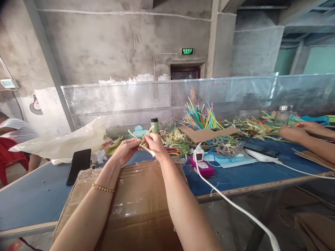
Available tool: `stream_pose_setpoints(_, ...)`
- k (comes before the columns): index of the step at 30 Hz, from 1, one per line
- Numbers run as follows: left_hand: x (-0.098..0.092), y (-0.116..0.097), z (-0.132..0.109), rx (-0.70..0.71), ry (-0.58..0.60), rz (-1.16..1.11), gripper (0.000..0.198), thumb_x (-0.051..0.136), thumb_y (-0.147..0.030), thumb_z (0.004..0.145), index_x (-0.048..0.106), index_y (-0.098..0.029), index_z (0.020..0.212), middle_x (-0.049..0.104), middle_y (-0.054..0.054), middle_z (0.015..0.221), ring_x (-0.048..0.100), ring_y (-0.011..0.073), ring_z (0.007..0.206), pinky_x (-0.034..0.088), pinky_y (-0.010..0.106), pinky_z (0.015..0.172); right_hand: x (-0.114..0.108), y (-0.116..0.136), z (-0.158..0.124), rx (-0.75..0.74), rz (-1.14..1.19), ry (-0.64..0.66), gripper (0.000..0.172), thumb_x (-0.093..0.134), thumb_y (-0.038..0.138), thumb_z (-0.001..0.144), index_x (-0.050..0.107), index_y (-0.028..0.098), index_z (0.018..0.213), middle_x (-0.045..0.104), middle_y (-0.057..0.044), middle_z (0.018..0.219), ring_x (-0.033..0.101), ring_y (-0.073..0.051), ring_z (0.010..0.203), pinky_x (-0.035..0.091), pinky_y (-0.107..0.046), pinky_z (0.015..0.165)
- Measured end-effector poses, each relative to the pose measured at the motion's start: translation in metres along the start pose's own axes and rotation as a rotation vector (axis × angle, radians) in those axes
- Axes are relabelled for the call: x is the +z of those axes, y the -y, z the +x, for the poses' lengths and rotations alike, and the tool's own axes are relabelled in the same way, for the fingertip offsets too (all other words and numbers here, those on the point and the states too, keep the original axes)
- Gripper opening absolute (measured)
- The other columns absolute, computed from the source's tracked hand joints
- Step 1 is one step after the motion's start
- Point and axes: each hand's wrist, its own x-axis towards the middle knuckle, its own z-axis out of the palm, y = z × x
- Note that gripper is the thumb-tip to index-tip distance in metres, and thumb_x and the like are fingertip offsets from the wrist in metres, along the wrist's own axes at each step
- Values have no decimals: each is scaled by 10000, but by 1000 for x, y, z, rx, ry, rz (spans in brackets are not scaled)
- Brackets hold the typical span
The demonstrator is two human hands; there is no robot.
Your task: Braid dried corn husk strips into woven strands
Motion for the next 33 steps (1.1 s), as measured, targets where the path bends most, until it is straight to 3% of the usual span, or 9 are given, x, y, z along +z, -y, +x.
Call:
stream_pose_setpoints(5, -1, 4, 1, 105, -63, 105, 320, 826, -384, 631, 641, -124, 612, 564, -2, 592, 476, 86, 572, 374, 238, 582, 2, 4, -7, 7, 7, -4, 251, 699, 376, 760, 577, 157, 735, 593, 2, 632, 477, -81, 465, 319, -212, 418)
stream_pose_setpoints(10, -2, 7, 5, 216, -141, 212, 348, 784, -441, 661, 624, -137, 603, 522, -19, 548, 419, 85, 546, 316, 239, 552, 2, 7, -13, 34, -19, 22, 326, 766, 431, 684, 589, 157, 676, 554, 26, 562, 443, -75, 459, 295, -208, 409)
stream_pose_setpoints(19, -1, 5, 4, 157, -127, 136, 281, 780, -376, 632, 630, -143, 588, 545, -5, 574, 452, 100, 567, 342, 248, 582, 3, 11, -12, 119, 67, 2, 144, 682, 258, 659, 590, 154, 622, 553, 22, 536, 459, -80, 464, 316, -213, 433)
stream_pose_setpoints(23, -2, 6, 5, 141, -114, 122, 258, 787, -360, 623, 659, -136, 623, 573, 5, 606, 464, 102, 579, 355, 248, 589, 7, 10, -11, 76, 108, -45, 98, 659, 230, 666, 589, 162, 654, 562, 31, 550, 476, -85, 479, 345, -217, 454)
stream_pose_setpoints(29, -2, 6, 6, 191, -164, 114, 258, 788, -367, 622, 684, -133, 649, 599, 16, 623, 479, 103, 590, 369, 245, 597, 5, 10, -12, 97, 41, 18, 176, 715, 298, 678, 610, 165, 722, 608, 11, 622, 536, -111, 544, 398, -236, 511)
stream_pose_setpoints(33, -1, 5, 6, 203, -176, 119, 261, 802, -362, 600, 688, -133, 648, 618, 22, 635, 499, 106, 601, 390, 243, 599, 3, 6, -10, 30, -10, 48, 234, 754, 321, 623, 599, 159, 688, 595, 16, 606, 521, -107, 546, 389, -240, 526)
